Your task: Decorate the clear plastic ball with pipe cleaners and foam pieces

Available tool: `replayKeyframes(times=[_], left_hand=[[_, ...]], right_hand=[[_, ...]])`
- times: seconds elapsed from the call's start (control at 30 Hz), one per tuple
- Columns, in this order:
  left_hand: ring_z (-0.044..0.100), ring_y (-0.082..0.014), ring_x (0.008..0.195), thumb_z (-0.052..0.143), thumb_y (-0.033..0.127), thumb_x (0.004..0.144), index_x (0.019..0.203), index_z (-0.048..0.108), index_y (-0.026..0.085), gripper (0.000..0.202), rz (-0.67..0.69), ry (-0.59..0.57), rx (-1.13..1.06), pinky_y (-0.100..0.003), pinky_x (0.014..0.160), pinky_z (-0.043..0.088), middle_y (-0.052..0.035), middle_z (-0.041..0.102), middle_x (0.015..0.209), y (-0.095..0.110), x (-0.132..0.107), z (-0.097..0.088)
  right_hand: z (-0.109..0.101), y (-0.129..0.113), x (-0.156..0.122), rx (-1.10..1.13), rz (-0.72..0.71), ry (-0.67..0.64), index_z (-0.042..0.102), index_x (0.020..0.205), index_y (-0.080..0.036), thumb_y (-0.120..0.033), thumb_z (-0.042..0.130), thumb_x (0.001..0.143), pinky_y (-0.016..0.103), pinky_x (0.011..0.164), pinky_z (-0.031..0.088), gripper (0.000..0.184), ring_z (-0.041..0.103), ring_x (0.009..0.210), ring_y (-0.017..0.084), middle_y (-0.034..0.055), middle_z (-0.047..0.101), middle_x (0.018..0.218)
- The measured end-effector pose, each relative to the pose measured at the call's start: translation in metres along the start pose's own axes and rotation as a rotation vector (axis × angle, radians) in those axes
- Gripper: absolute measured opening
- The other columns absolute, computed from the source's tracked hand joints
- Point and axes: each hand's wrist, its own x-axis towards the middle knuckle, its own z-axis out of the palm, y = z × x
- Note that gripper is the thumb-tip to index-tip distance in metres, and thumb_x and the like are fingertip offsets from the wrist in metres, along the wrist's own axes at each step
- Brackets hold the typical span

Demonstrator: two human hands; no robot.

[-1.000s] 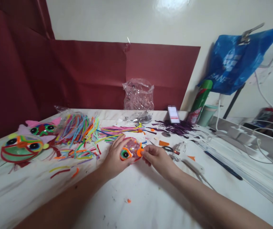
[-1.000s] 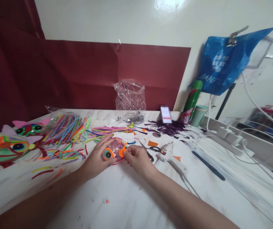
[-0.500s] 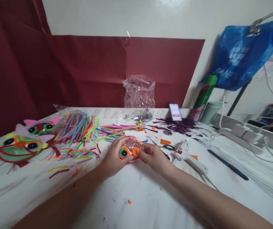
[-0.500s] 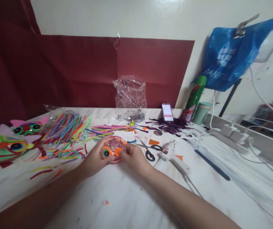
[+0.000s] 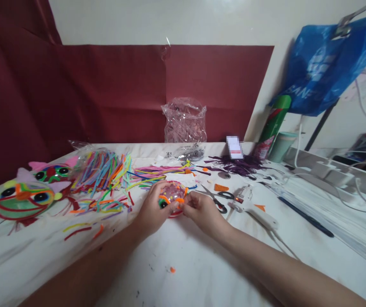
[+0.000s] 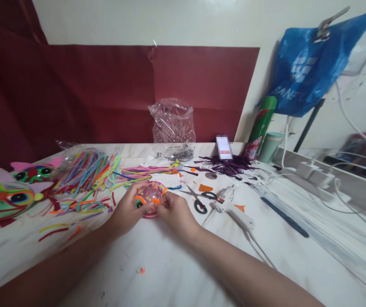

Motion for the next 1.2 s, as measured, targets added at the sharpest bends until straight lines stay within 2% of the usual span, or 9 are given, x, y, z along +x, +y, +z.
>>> replayKeyframes(times=[0.1,0.2,0.3,0.43,0.57,0.7,0.97,1.2], left_hand=[[0.047,-0.0245,0.117,0.063,0.029,0.073,0.112,0.047,0.021,0.043,-0.02,-0.002,0.0,-0.039,0.099,0.037,-0.0097,0.052,0.121,-0.003,0.001,-0.001],[0.046,-0.0242,0.118,0.063,0.029,0.073,0.112,0.047,0.022,0.043,-0.052,-0.007,-0.018,-0.039,0.1,0.036,-0.0087,0.051,0.122,-0.003,0.001,-0.004],[0.045,-0.025,0.119,0.063,0.031,0.072,0.113,0.046,0.021,0.045,-0.075,-0.019,-0.039,-0.04,0.1,0.036,-0.0086,0.051,0.124,-0.003,0.001,-0.005],[0.046,-0.0257,0.118,0.062,0.033,0.073,0.113,0.047,0.021,0.045,-0.037,-0.012,-0.031,-0.041,0.1,0.036,-0.0094,0.051,0.122,-0.003,0.001,-0.005],[0.045,-0.0275,0.119,0.067,0.033,0.07,0.114,0.047,0.02,0.05,0.032,-0.025,-0.007,-0.042,0.1,0.036,-0.0111,0.049,0.125,-0.003,-0.001,-0.003],[0.041,-0.0294,0.124,0.072,0.024,0.063,0.119,0.043,0.021,0.063,0.102,-0.044,0.033,-0.045,0.103,0.034,-0.012,0.045,0.13,-0.006,-0.003,0.0],[0.042,-0.0283,0.123,0.072,0.02,0.063,0.12,0.044,0.022,0.063,0.097,-0.051,0.064,-0.044,0.103,0.035,-0.0102,0.046,0.13,-0.007,-0.003,0.001],[0.042,-0.0271,0.122,0.07,0.018,0.064,0.119,0.043,0.023,0.061,0.08,-0.032,0.071,-0.045,0.103,0.035,-0.0097,0.047,0.128,-0.002,-0.003,0.002]], right_hand=[[-0.002,0.006,0.002,0.169,0.037,-0.001,0.049,0.068,-0.019,-0.02,0.054,0.067,0.024,0.051,0.038,0.005,0.049,0.05,0.012,-0.0048,0.051,0.054],[-0.007,0.012,0.003,0.251,0.021,0.063,0.048,0.071,-0.02,-0.021,0.053,0.069,0.026,0.053,0.042,0.006,0.053,0.051,0.013,-0.0052,0.052,0.053],[-0.009,0.013,-0.002,0.167,-0.098,0.125,0.05,0.071,-0.02,-0.024,0.052,0.074,0.026,0.056,0.044,0.005,0.054,0.055,0.013,-0.0029,0.055,0.058],[-0.002,0.012,-0.01,-0.004,-0.26,0.118,0.057,0.081,-0.019,-0.023,0.052,0.078,0.027,0.061,0.046,0.007,0.057,0.063,0.015,0.0025,0.063,0.072],[0.006,0.015,-0.01,-0.095,-0.267,0.126,0.06,0.085,-0.018,-0.019,0.053,0.079,0.028,0.061,0.047,0.009,0.059,0.066,0.016,0.0045,0.065,0.076],[0.006,0.017,-0.008,-0.119,-0.298,0.126,0.061,0.082,-0.019,-0.017,0.054,0.08,0.027,0.061,0.047,0.008,0.059,0.066,0.016,0.004,0.065,0.076],[0.004,0.014,-0.007,-0.154,-0.455,0.183,0.059,0.071,-0.02,-0.013,0.053,0.08,0.025,0.059,0.046,0.012,0.057,0.064,0.015,0.0021,0.06,0.068],[0.008,0.016,-0.008,-0.159,-0.389,0.207,0.057,0.067,-0.019,-0.015,0.052,0.079,0.024,0.057,0.044,0.013,0.055,0.061,0.014,0.0017,0.059,0.066]])
